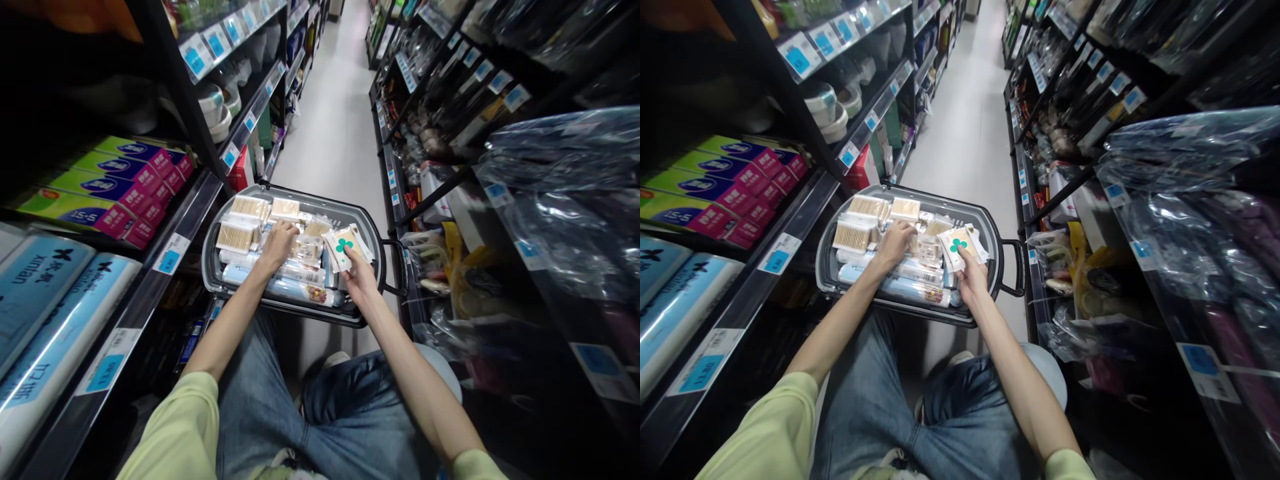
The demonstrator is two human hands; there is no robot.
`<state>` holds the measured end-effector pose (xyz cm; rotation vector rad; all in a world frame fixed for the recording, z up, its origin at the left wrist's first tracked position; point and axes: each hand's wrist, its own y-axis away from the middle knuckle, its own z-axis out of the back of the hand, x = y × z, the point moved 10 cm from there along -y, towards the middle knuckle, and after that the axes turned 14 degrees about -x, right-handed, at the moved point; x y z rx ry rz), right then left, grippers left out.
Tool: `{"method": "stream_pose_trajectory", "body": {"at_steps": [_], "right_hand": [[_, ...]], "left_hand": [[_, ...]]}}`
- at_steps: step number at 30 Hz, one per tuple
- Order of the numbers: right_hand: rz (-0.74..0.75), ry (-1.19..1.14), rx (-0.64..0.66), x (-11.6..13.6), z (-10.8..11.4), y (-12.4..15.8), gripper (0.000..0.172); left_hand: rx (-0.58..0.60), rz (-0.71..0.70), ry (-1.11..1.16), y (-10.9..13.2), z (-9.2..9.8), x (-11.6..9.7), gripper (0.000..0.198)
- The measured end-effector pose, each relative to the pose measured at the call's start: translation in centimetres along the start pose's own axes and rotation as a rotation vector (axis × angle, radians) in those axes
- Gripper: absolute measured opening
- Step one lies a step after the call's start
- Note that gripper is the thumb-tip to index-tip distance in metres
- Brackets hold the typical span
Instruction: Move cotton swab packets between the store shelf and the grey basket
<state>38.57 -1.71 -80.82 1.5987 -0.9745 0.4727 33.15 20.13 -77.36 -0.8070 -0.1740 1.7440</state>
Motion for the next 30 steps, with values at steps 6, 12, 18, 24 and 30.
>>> {"method": "stream_pose_trajectory", "body": {"at_steps": [6,12,18,24,30], "right_hand": [[0.018,-0.009,0.011,0.0,0.1,-0.2,0.036],[0.013,-0.007,0.068,-0.3,-0.4,-0.4,0.039],[0.029,0.021,0.104,-0.3,-0.6,-0.1,0.043],[0.086,-0.069,0.065,0.7,-0.2,-0.6,0.04],[0.098,-0.019,0.074,0.4,-0.5,0.1,0.043]], "left_hand": [[-0.334,0.119,0.443,-1.1,3.6,-0.3,0.025],[-0.506,0.505,1.014,-1.4,3.3,3.1,0.015],[-0.383,0.654,1.268,-1.3,2.2,2.8,0.034],[-0.323,0.78,1.392,-1.1,1.1,3.0,0.038],[-0.31,0.783,1.401,-0.9,0.7,2.2,0.037]]}}
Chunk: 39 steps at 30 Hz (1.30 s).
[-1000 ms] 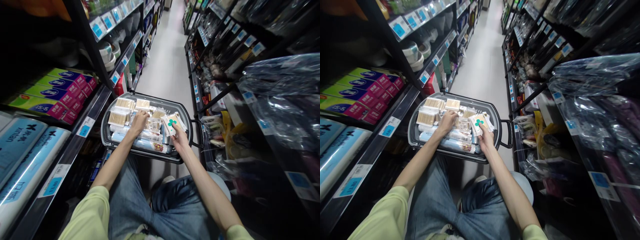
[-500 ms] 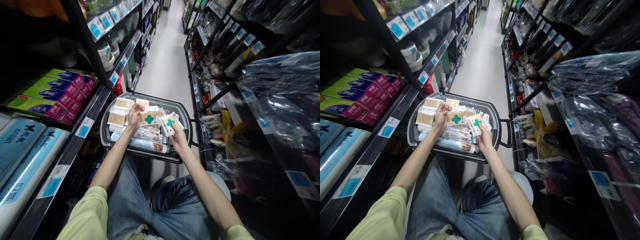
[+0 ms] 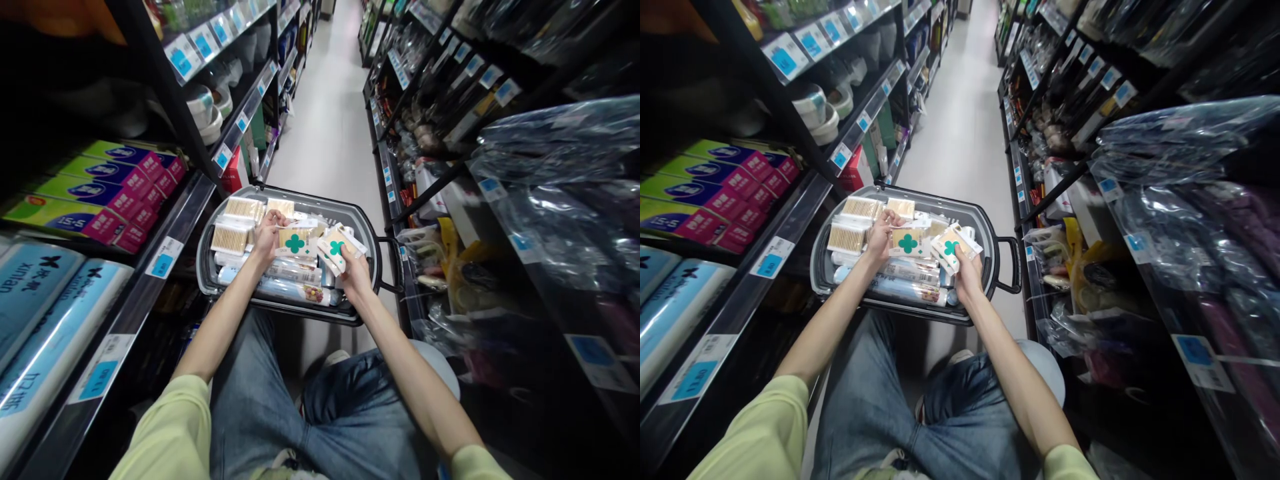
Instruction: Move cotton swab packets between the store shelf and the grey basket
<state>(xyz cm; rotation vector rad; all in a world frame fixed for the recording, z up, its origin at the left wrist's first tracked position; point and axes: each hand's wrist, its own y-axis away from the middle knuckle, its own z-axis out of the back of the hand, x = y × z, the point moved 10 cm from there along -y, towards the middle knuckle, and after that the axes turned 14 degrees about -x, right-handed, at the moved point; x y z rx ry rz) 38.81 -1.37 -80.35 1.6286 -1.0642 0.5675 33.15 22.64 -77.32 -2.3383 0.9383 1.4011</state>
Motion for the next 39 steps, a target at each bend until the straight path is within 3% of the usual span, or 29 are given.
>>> {"method": "stream_pose_trajectory", "body": {"at_steps": [4,8,11,14,17,19,21,24,27,29,32,39], "right_hand": [[-0.032,0.073,0.189,-1.7,-2.1,2.0,0.041],[-0.118,0.074,0.241,-3.9,-2.7,3.1,0.042],[-0.149,0.083,0.315,-4.9,-3.2,3.6,0.053],[-0.044,0.144,0.363,-4.5,-3.3,3.7,0.058],[0.13,0.231,0.307,-2.9,-2.9,3.4,0.055],[0.298,0.229,0.21,-0.7,-2.3,3.3,0.049],[0.485,0.169,0.061,2.2,-1.2,3.8,0.046],[0.646,0.046,-0.123,5.1,0.6,5.2,0.046],[0.63,0.056,-0.11,5.0,0.7,5.4,0.043],[0.585,0.176,0.012,3.7,-0.5,4.9,0.044],[0.514,0.351,0.223,1.2,-2.4,4.3,0.044],[0.55,0.405,0.258,0.6,-2.7,3.9,0.047]], "left_hand": [[0.094,0.061,-0.142,1.1,-1.4,2.0,0.032],[0.08,0.0,-0.266,1.1,-1.3,2.7,0.022],[0.138,-0.013,-0.32,1.3,-1.8,3.2,0.022],[0.233,0.013,-0.326,1.9,-2.8,4.0,0.017],[0.183,0.044,-0.329,2.0,-2.5,4.5,0.007],[0.127,0.157,-0.304,1.9,-1.8,5.3,0.015],[0.158,0.355,-0.239,2.5,-1.7,6.7,0.03],[0.38,0.655,-0.133,5.1,-3.2,8.2,0.058],[0.59,0.8,-0.07,7.7,-4.4,8.4,0.075],[0.628,0.783,-0.049,7.9,-4.5,8.3,0.077],[0.568,0.692,-0.075,6.8,-3.8,8.4,0.064],[0.533,0.655,-0.199,5.9,-2.6,9.4,0.04]]}}
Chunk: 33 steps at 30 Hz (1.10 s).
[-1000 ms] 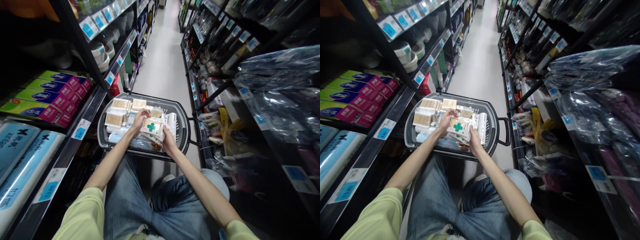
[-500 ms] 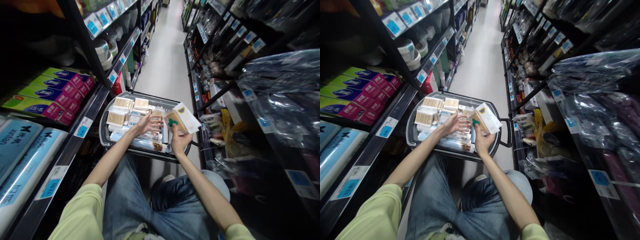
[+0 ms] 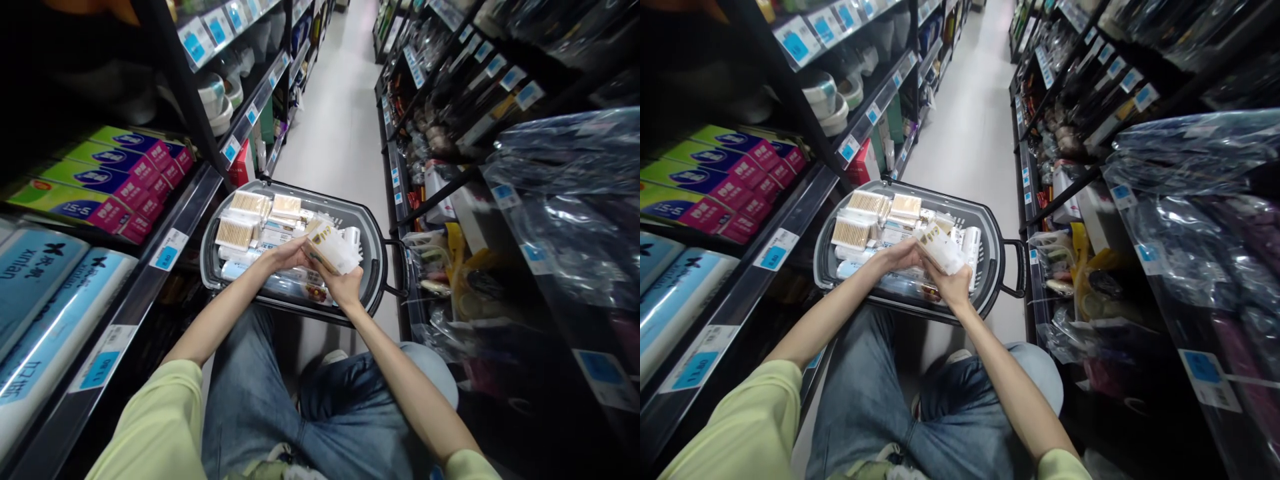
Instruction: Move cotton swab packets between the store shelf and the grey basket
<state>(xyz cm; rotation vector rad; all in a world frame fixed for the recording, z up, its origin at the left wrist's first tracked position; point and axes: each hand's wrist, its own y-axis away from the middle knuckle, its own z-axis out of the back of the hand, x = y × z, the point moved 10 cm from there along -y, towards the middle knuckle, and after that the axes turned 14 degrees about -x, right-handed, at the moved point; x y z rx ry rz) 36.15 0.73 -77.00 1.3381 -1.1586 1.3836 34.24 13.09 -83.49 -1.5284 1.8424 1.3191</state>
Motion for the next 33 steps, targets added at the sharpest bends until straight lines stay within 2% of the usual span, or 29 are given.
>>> {"method": "stream_pose_trajectory", "body": {"at_steps": [4,7,10,12,13,14,16,18,20,24,27,33], "right_hand": [[-0.024,-0.047,-0.017,0.2,0.0,0.0,0.057],[-0.035,-0.075,-0.054,0.3,0.1,-0.3,0.052],[-0.119,-0.185,-0.175,-0.2,1.2,-1.2,0.049],[-0.215,-0.315,-0.321,-1.2,2.8,-2.1,0.05],[-0.277,-0.379,-0.398,-1.9,3.7,-2.5,0.049],[-0.351,-0.429,-0.466,-2.8,4.4,-2.7,0.048],[-0.501,-0.474,-0.561,-4.5,5.3,-2.8,0.044],[-0.59,-0.474,-0.59,-5.5,5.5,-2.6,0.038],[-0.606,-0.477,-0.558,-5.8,5.1,-2.5,0.034],[-0.587,-0.484,-0.483,-5.7,4.0,-2.2,0.036],[-0.589,-0.485,-0.479,-5.7,3.8,-2.2,0.037],[-0.628,-0.486,-0.468,-5.8,3.9,-2.1,0.031]], "left_hand": [[-0.003,0.021,-0.058,0.0,-0.6,0.4,0.038],[-0.074,-0.03,-0.133,-0.6,-0.3,0.1,0.04],[-0.353,-0.329,-0.35,-0.9,2.3,-3.0,0.033],[-0.552,-0.583,-0.634,0.2,3.6,-5.5,0.026],[-0.608,-0.685,-0.809,0.8,3.7,-6.3,0.027],[-0.625,-0.762,-0.989,1.2,3.4,-6.7,0.031],[-0.575,-0.824,-1.295,1.4,2.6,-6.2,0.04],[-0.514,-0.81,-1.466,1.4,2.1,-5.5,0.046],[-0.519,-0.78,-1.558,1.5,1.9,-5.3,0.047],[-0.541,-0.742,-1.677,1.6,1.7,-5.5,0.043],[-0.554,-0.762,-1.666,1.7,1.8,-5.7,0.032],[-0.69,-0.865,-1.275,2.4,3.1,-7.6,0.021]]}}
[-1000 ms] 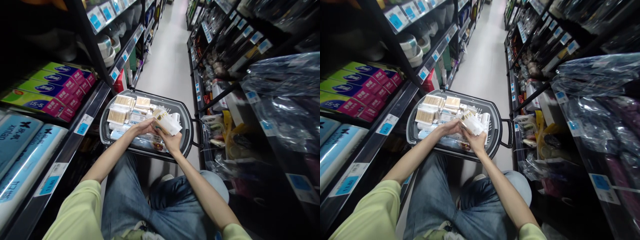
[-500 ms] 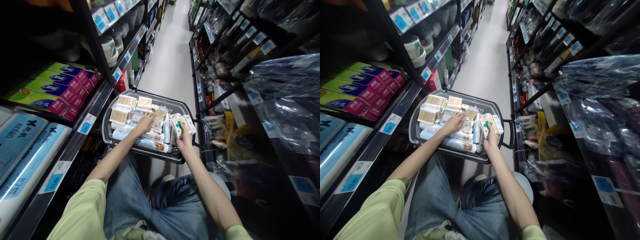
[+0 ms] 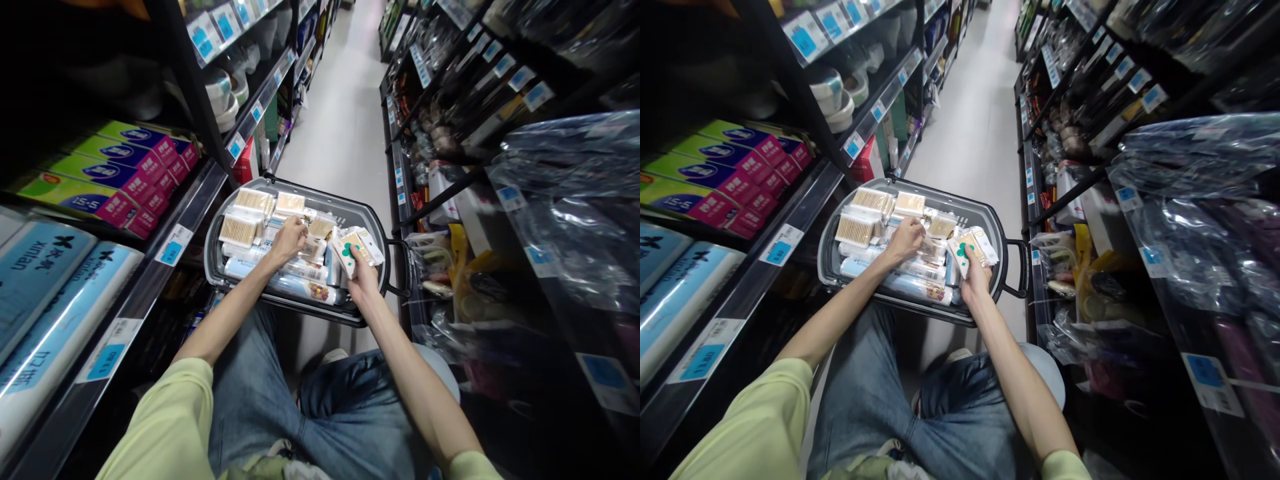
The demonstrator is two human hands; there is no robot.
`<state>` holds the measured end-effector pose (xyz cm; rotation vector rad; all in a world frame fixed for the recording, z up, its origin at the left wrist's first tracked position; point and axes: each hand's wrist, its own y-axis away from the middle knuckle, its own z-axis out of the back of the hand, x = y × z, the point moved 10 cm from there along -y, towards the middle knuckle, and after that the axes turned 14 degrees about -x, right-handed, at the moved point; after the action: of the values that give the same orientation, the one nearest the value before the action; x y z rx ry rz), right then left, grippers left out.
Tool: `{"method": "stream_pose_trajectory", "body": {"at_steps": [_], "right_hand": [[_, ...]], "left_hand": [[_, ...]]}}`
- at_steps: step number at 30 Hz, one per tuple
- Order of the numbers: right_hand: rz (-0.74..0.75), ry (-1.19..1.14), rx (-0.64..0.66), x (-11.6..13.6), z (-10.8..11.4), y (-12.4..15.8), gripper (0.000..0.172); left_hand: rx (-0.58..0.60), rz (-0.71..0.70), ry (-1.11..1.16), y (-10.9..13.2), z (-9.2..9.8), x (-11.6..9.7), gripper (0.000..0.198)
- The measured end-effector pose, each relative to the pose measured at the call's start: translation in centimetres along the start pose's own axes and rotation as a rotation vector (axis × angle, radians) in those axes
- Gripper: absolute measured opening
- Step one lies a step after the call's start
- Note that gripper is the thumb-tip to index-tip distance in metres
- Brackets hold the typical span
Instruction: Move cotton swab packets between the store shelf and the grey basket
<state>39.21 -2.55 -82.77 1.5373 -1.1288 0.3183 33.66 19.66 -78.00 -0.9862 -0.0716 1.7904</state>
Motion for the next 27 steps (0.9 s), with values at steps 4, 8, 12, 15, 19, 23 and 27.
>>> {"method": "stream_pose_trajectory", "body": {"at_steps": [4,8,12,15,19,23,27], "right_hand": [[-0.003,-0.006,-0.004,0.2,0.1,0.2,0.03],[-0.024,0.014,0.013,0.0,-0.1,0.6,0.03],[-0.029,0.051,0.052,-0.3,-0.3,0.7,0.032],[-0.023,0.065,0.043,-0.2,-0.1,0.5,0.032],[-0.018,0.058,0.034,0.0,0.0,0.5,0.033],[0.011,0.044,0.027,0.2,0.0,0.3,0.032],[0.126,0.013,-0.026,1.6,0.6,-0.7,0.028]], "left_hand": [[-0.161,0.124,0.286,-1.1,1.9,0.8,0.022],[-0.112,0.195,0.64,-1.3,1.4,0.2,0.006],[0.124,0.289,0.874,-0.2,-1.2,-1.3,0.019],[0.275,0.39,0.858,0.8,-2.8,-1.4,0.019],[0.368,0.443,0.779,1.2,-3.1,-1.3,0.025],[0.546,0.304,0.628,2.4,-3.1,-2.7,0.038],[0.603,0.195,0.729,2.9,-2.9,-4.2,0.087]]}}
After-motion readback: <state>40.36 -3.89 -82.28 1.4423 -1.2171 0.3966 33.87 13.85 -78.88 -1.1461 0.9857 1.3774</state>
